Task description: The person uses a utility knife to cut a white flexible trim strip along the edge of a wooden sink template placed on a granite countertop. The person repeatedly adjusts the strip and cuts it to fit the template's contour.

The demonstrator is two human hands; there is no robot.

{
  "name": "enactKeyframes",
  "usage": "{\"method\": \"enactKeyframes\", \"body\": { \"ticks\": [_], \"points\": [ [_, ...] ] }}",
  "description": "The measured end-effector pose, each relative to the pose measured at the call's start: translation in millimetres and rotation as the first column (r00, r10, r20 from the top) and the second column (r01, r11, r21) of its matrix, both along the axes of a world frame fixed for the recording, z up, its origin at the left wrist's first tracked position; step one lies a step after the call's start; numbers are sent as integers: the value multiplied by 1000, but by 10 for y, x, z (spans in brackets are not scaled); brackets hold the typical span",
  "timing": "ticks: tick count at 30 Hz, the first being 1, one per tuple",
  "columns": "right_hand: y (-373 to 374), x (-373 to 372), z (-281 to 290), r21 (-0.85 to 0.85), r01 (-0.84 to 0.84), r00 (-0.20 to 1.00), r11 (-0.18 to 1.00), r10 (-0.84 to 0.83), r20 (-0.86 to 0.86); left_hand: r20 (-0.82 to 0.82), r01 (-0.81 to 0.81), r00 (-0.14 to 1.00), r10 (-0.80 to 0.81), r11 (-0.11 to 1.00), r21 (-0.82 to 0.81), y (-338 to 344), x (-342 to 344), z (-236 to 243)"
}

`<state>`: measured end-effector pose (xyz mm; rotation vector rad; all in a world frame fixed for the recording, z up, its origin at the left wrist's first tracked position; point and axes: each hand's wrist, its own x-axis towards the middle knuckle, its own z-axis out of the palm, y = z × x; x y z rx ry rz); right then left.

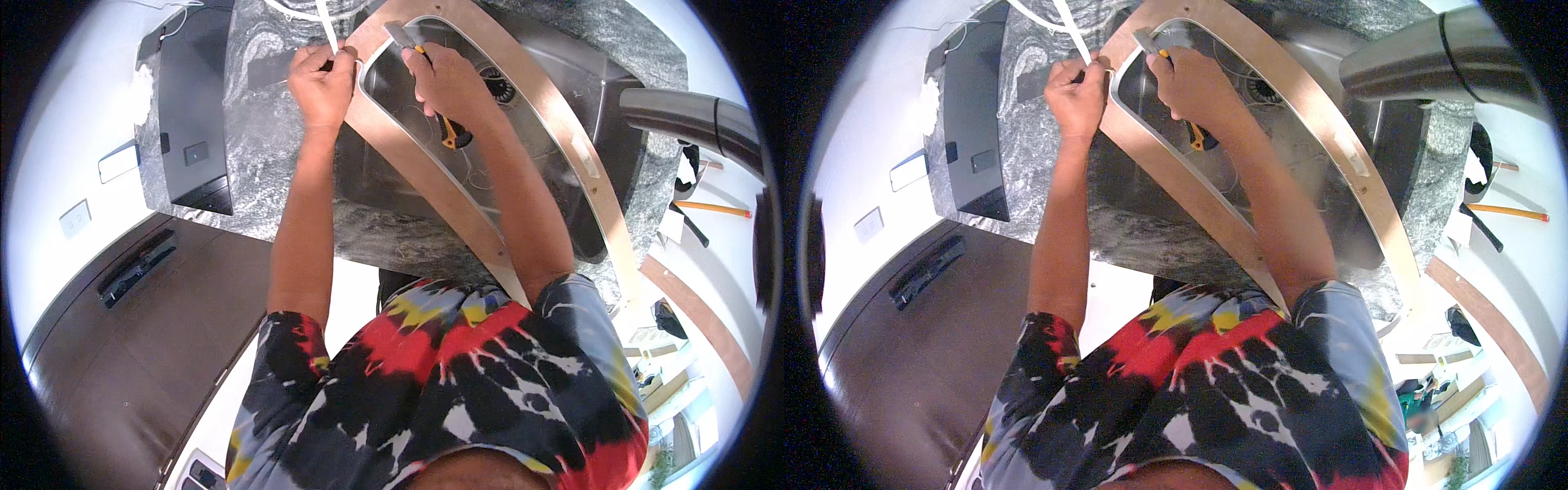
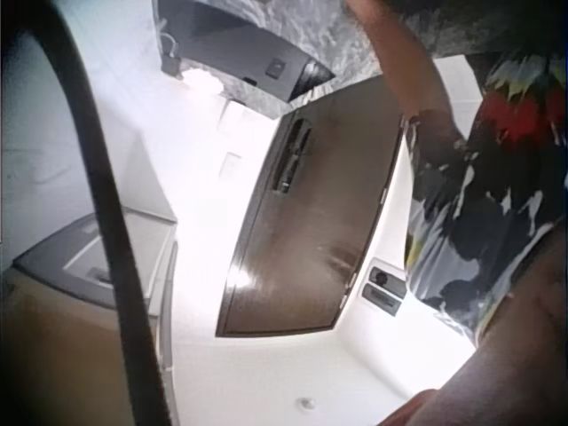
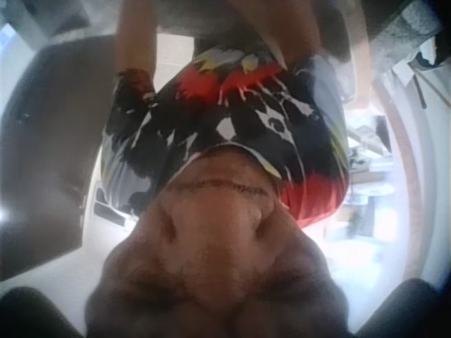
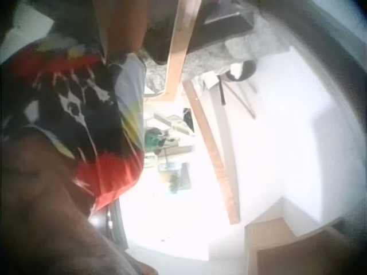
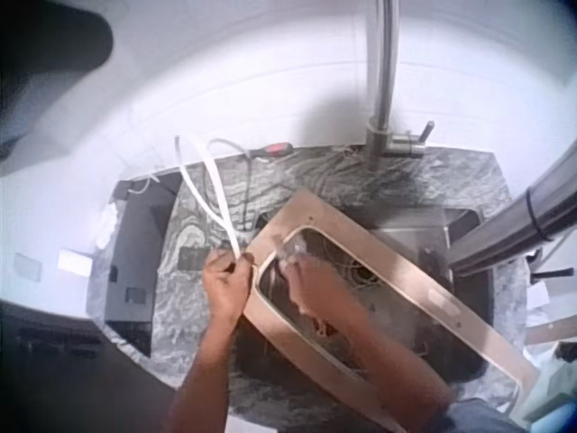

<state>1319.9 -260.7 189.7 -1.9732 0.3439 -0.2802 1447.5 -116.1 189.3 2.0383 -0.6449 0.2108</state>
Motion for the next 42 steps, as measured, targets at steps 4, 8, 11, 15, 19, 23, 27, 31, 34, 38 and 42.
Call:
{"method": "enactKeyframes", "body": {
  "ticks": [4,8,11,15,19,23,27,31,34,38,42],
  "points": [
    [-19,12,106,408,-29,937,912,167,-308,18,8,1000,-10,996,84,27,91,8],
    [63,-20,69,425,-54,916,904,214,-338,70,-56,996,55,998,16,-22,4,-27],
    [99,-25,112,375,-31,910,926,182,-374,120,-89,989,83,995,46,-10,-13,-37],
    [125,-10,92,216,-49,919,975,128,-372,159,-104,982,98,994,27,-6,-11,-65],
    [153,19,36,148,-62,938,987,108,-329,77,-146,986,147,989,-21,8,-31,-52],
    [82,60,169,222,-107,902,969,188,-388,82,-124,989,124,992,-1,67,33,-83],
    [68,82,111,311,-110,886,944,235,-400,54,-133,990,133,991,-20,47,27,-78],
    [55,117,112,329,-160,898,931,276,-343,39,-132,990,132,991,-5,48,14,-42],
    [65,188,195,319,-186,880,929,302,-366,-5,-131,991,131,991,-32,49,0,-24],
    [78,227,67,214,-237,908,948,294,-297,-16,-155,988,155,987,-36,7,-15,-3],
    [62,261,89,349,-242,871,905,361,-333,12,-164,986,164,985,59,21,12,-2]
  ]
}}
